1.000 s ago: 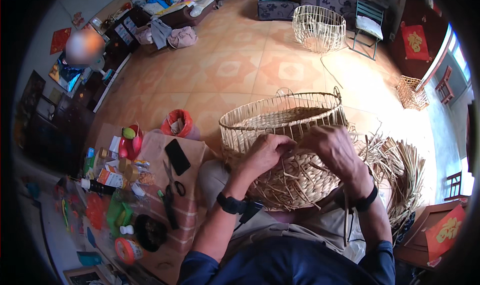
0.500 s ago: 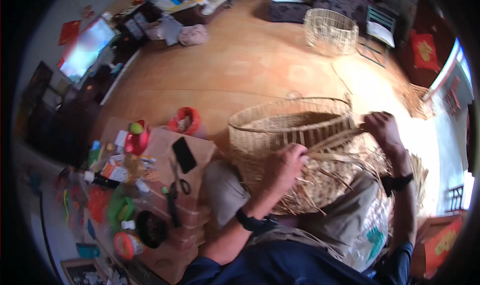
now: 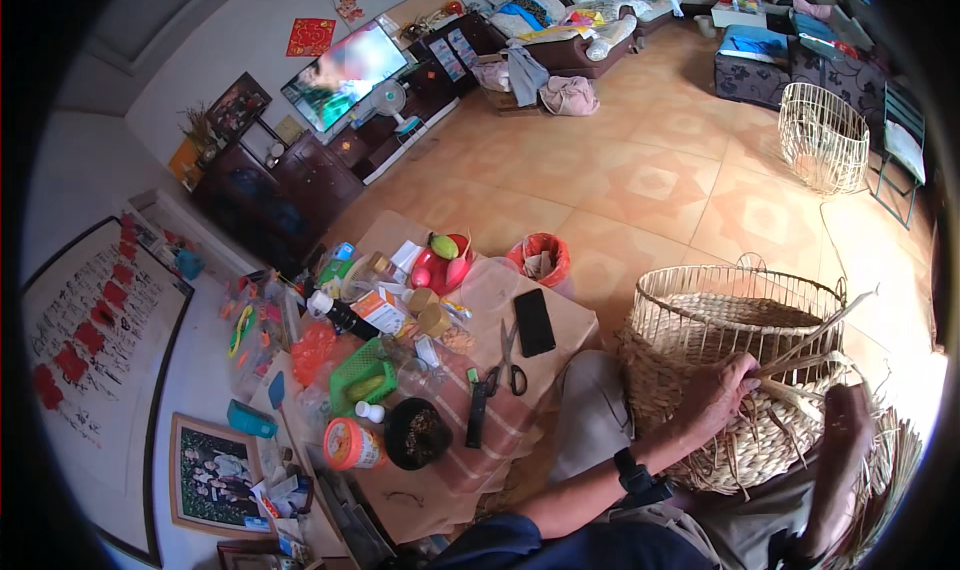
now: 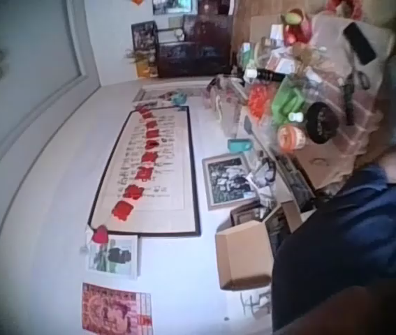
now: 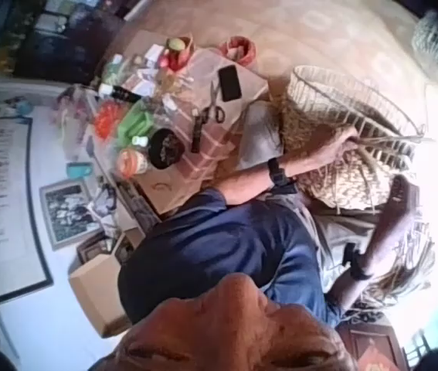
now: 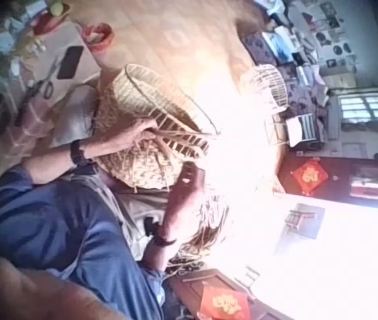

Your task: The recorder is weaving a basket using long strips of dried organic material, possibly bamboo or wood.

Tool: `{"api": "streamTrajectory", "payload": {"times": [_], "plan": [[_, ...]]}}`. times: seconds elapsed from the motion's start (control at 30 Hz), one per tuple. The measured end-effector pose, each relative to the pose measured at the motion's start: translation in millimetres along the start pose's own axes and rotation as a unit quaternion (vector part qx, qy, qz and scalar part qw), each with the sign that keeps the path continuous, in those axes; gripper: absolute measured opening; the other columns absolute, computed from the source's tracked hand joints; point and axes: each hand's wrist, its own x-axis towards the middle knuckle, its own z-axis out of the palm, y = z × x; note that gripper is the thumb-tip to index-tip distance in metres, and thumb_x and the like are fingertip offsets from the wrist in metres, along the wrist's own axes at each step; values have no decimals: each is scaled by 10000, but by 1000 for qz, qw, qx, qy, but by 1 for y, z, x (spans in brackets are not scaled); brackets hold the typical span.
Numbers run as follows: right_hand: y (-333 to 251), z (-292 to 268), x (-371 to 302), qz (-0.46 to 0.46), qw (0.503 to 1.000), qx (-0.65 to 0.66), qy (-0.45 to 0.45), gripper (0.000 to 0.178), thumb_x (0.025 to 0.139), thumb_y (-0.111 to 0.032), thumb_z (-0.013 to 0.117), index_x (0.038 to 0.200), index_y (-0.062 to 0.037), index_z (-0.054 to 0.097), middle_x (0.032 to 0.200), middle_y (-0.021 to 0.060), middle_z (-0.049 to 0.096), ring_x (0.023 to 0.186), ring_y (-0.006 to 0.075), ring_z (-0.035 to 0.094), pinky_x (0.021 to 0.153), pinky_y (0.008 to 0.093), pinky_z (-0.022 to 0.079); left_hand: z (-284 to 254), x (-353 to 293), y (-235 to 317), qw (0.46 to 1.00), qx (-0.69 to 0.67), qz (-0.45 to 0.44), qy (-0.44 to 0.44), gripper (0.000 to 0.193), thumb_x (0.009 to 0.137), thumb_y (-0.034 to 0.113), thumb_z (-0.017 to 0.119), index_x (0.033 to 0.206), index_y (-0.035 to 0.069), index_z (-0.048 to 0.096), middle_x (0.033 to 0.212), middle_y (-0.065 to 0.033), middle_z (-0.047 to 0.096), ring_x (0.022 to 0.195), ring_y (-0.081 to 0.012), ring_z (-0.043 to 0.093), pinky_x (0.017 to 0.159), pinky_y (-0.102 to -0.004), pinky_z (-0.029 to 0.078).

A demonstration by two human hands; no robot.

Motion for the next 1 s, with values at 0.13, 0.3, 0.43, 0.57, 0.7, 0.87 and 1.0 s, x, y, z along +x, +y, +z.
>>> {"api": "streamTrajectory", "payload": {"times": [0.13,0.3,0.43,0.57,0.7,0.87,1.0], "plan": [[-66,37,13,219,891,344,-199,515,919,-444,756,1092,31,659,720,62,604,485,131,526,450,305,398,-7,-7,-9,1000,-3,26,3,167,895,53,688,1045,65,616,908,-149,679,819,-379,687,665,-458,525],[-7,110,26,159,826,539,-44,242,950,-251,755,909,-30,665,690,-33,577,564,30,466,483,234,358,-2,-9,-4,998,-16,59,20,222,859,-12,662,1062,65,617,922,-156,685,812,-381,689,666,-466,532],[-45,59,56,208,879,418,-96,271,982,-290,709,832,-85,616,616,-40,526,486,42,424,457,242,331,4,-15,-12,998,37,-13,-45,346,875,-1,654,1211,63,601,1024,-182,682,915,-381,681,758,-468,534],[-18,76,75,223,880,403,-111,241,978,-259,699,865,-64,613,611,-27,510,544,59,505,484,237,375,17,-28,15,967,234,79,-62,546,961,135,569,1448,-76,441,1162,-198,618,1056,-296,613,945,-447,449],[-54,74,84,149,885,431,-96,201,958,-159,675,825,-13,637,655,21,615,649,108,657,564,252,480,22,-28,26,825,553,113,-25,640,940,279,499,1454,-97,436,1004,-91,565,957,-225,556,953,-416,417],[-49,57,94,105,916,272,-276,133,916,-90,657,852,25,682,672,27,617,641,124,609,603,295,487,29,-31,19,787,596,159,-11,631,941,283,504,1464,-67,448,978,-88,555,940,-213,550,954,-448,400],[-28,66,65,2,975,121,-186,73,830,-38,659,777,-5,697,669,96,654,622,205,654,577,333,502,42,-25,12,822,549,130,-80,615,946,294,516,1447,-58,459,990,-111,570,943,-235,562,943,-440,407]]}}
